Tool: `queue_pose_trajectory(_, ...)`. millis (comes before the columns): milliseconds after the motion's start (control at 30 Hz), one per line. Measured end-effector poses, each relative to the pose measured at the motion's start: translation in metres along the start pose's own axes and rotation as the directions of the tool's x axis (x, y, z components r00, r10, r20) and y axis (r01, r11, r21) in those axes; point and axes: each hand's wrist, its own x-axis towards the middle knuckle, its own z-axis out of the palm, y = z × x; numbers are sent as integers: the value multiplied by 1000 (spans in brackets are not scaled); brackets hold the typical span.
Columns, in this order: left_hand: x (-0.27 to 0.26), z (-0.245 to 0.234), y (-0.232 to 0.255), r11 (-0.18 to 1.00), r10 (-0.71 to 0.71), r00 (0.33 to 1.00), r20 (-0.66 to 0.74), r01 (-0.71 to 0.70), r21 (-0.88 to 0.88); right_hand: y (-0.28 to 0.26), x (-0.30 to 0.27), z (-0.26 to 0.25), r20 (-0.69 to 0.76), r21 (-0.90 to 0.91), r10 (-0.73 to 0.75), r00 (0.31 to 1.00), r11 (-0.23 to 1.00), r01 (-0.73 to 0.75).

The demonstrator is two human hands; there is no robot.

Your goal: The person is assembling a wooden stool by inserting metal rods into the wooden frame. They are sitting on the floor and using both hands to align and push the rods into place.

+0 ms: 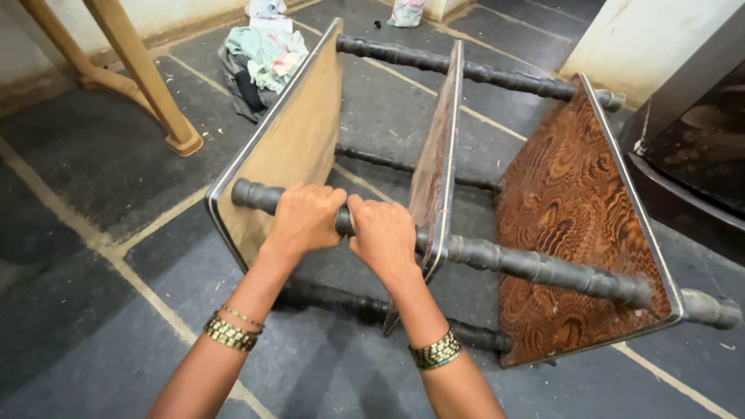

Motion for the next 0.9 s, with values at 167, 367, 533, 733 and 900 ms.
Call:
queue_pose_trajectory(167, -9, -20, 24, 1000, 25, 999, 25, -26, 14, -6, -23, -21, -43, 28, -41, 998, 999, 42)
queue_pose_trajectory(367, -26, -44, 62, 999, 32, 996, 83, -35, 39, -21, -66, -34, -256, 5, -17, 967, 1000, 19)
queue_pose_trajectory(533, -28, -59, 92, 999, 31, 995, 96, -32, 4, -13, -83, -47, -398, -48, -137, 907, 991, 128)
queue_pose_trajectory(733, -26, -62, 115, 998, 33, 983, 181, -24, -52, 5, -100, -53, -446, -113, -243, 862, 970, 215)
queue_pose_trajectory(900, -23, -59, 135, 996, 21, 977, 211, -2, -90, 24, -109, -58, -462, -216, -326, 825, 943, 253)
